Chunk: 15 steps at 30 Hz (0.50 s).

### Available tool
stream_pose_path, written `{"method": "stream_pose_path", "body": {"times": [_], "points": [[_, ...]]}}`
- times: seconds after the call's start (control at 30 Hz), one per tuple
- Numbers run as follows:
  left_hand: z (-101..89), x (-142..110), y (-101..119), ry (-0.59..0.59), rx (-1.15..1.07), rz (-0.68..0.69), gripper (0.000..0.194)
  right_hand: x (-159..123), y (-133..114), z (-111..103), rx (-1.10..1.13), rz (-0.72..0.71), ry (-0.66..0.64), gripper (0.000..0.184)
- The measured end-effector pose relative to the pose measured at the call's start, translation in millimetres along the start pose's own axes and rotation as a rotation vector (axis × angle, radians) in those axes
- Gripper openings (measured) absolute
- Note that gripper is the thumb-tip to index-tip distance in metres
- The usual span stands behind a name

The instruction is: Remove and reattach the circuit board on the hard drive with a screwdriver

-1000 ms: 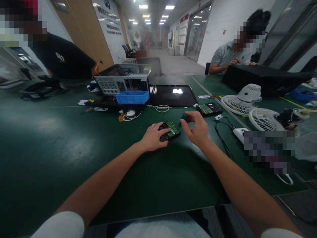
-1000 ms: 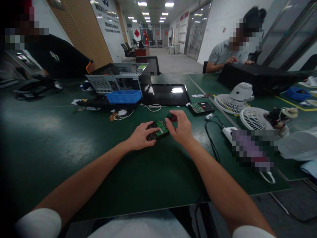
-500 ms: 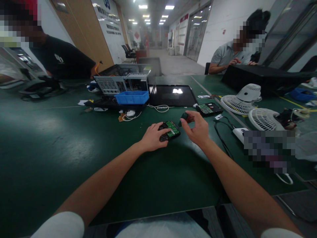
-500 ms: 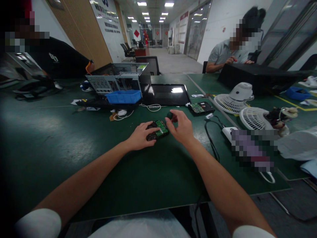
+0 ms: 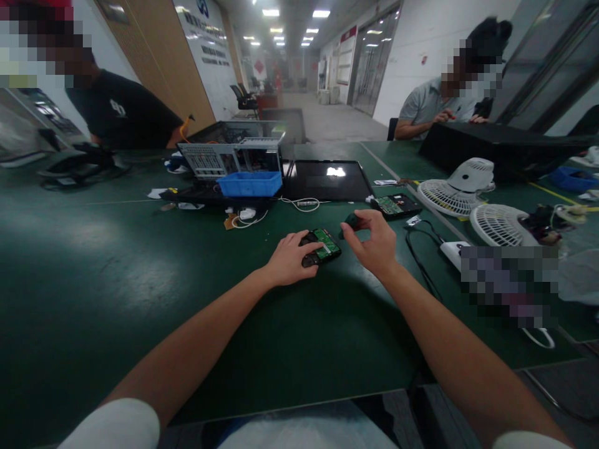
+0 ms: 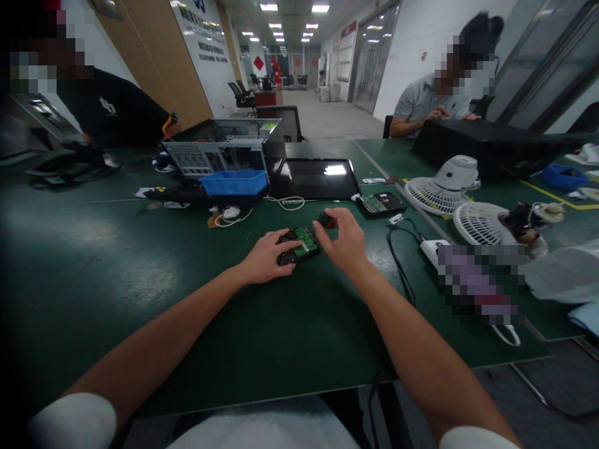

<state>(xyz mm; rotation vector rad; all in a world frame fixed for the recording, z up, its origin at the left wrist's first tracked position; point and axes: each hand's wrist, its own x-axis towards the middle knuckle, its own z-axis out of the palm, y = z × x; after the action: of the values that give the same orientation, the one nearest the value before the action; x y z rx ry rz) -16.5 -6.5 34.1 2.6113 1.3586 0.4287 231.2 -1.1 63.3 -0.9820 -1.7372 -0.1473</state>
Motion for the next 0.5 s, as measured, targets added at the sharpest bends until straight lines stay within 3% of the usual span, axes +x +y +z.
{"method": "stream_pose_path", "body": {"times": [0.2, 0.5], "points": [[0.0, -0.1, -0.2, 0.000, -0.011, -0.005, 0.067, -0.5, 1.2, -0.6, 0.013, -0.013, -0.014, 0.031], [-1.4, 0.1, 1.4, 0.002, -0.010, -0.008, 0.066, -3.5, 5.2, 4.4, 0.164, 0.189, -0.058, 0.037]]}}
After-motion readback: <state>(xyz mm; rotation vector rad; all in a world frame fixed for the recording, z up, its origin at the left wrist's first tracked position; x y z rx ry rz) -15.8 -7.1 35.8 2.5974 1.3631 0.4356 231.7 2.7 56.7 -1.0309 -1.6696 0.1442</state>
